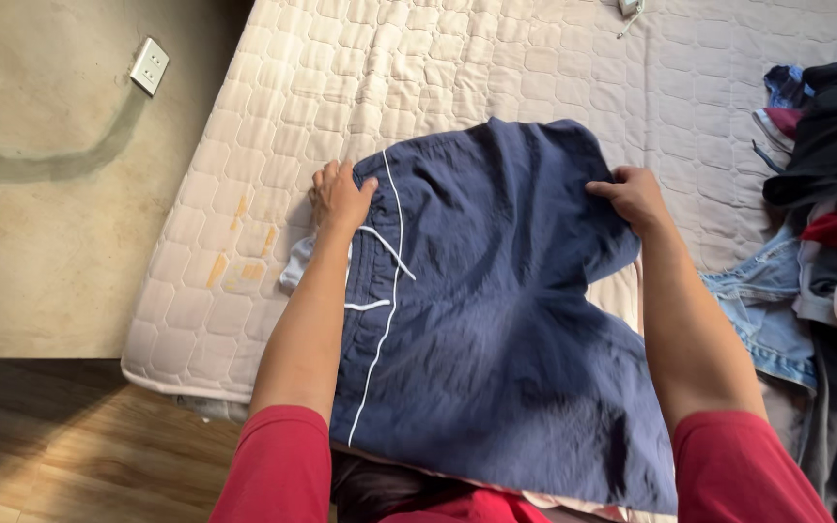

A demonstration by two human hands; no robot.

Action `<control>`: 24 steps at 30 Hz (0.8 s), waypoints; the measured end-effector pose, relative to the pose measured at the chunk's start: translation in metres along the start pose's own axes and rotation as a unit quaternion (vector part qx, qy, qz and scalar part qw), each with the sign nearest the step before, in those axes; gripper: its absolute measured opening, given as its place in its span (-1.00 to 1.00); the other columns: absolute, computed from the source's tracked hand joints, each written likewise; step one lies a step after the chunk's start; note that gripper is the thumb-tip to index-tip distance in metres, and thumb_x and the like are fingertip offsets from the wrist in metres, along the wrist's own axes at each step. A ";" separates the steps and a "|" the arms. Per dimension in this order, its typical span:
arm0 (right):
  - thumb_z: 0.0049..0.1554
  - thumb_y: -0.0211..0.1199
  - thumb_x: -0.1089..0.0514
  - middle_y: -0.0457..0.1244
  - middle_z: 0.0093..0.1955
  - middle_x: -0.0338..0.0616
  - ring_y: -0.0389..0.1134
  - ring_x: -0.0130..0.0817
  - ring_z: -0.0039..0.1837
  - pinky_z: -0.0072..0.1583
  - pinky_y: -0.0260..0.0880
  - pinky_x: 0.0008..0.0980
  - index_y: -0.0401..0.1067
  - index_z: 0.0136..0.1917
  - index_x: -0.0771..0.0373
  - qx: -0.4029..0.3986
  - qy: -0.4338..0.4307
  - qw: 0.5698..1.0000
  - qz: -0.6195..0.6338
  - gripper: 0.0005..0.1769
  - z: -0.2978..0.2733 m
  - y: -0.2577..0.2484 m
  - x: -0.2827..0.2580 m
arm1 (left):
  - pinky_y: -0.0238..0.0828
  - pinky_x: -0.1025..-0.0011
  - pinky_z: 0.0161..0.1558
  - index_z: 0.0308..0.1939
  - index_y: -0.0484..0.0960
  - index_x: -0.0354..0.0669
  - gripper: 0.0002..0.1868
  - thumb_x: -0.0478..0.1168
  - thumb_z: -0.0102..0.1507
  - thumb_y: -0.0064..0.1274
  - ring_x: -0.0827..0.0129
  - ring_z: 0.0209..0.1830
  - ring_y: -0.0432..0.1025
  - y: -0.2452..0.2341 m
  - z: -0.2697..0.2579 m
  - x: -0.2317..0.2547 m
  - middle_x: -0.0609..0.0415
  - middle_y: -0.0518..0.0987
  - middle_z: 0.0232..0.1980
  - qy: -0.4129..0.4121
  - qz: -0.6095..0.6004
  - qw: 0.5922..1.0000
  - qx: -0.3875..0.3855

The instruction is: The person picks up shorts from a pile of laundry on a bed, spreads them out, and folds them into a rectangular shape one by one.

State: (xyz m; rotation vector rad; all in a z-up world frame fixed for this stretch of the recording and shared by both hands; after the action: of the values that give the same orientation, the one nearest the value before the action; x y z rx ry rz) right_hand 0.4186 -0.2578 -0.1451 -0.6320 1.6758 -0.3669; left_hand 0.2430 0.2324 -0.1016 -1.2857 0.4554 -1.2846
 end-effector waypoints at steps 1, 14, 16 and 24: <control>0.08 0.51 0.06 0.34 -0.08 0.01 0.36 -0.26 -0.06 0.00 0.35 -0.30 0.50 0.09 0.50 -0.013 -0.025 1.000 -0.002 -0.52 -0.009 0.003 -0.014 | 0.25 -0.08 0.17 0.03 0.62 -0.23 -0.47 0.01 0.11 0.31 -0.17 0.21 0.31 0.004 0.002 -0.004 -0.16 0.50 0.20 0.000 0.000 1.000 -0.001; 0.21 0.20 0.16 0.32 -0.04 -0.23 0.37 -0.38 0.00 0.13 0.44 -0.34 0.41 0.09 0.19 -0.180 0.115 0.828 0.519 -0.83 -0.029 0.097 -0.034 | 0.27 0.02 0.15 0.02 0.59 -0.16 -0.63 -0.27 0.12 0.11 -0.07 0.14 0.39 0.040 0.003 -0.045 -0.09 0.60 0.06 -0.016 -0.139 0.990 -0.031; 0.25 0.19 0.22 0.30 -0.01 -0.20 0.38 -0.35 0.01 0.18 0.46 -0.32 0.36 0.09 0.20 -0.081 0.076 0.801 0.589 -0.87 0.012 0.084 -0.024 | 0.28 0.00 0.10 -0.04 0.63 -0.15 -0.66 -0.25 0.09 0.15 -0.09 0.09 0.42 0.036 0.014 -0.047 -0.09 0.62 0.00 -0.019 -0.114 0.993 -0.022; 0.24 0.32 0.39 0.34 0.09 -0.10 0.37 -0.36 0.17 0.28 0.39 -0.47 0.52 0.13 0.40 0.081 -0.177 0.860 0.473 -0.82 -0.091 -0.119 -0.058 | 0.38 0.35 -0.14 -0.16 0.55 -0.17 -0.78 -0.28 0.19 0.26 0.34 -0.26 0.49 -0.063 0.033 -0.028 0.08 0.59 -0.24 0.003 -0.376 0.913 -0.156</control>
State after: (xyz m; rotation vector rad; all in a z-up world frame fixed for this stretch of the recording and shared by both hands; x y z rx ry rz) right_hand 0.3607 -0.3284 -0.0129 0.2817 1.3824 0.3096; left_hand 0.2346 0.2850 -0.0470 -1.8251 0.1599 -1.9055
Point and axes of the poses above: each hand's wrist, its own z-axis towards the middle knuckle, its own y-axis out of the palm, x = y × z, the point moved 6 cm from there along z, towards the middle knuckle
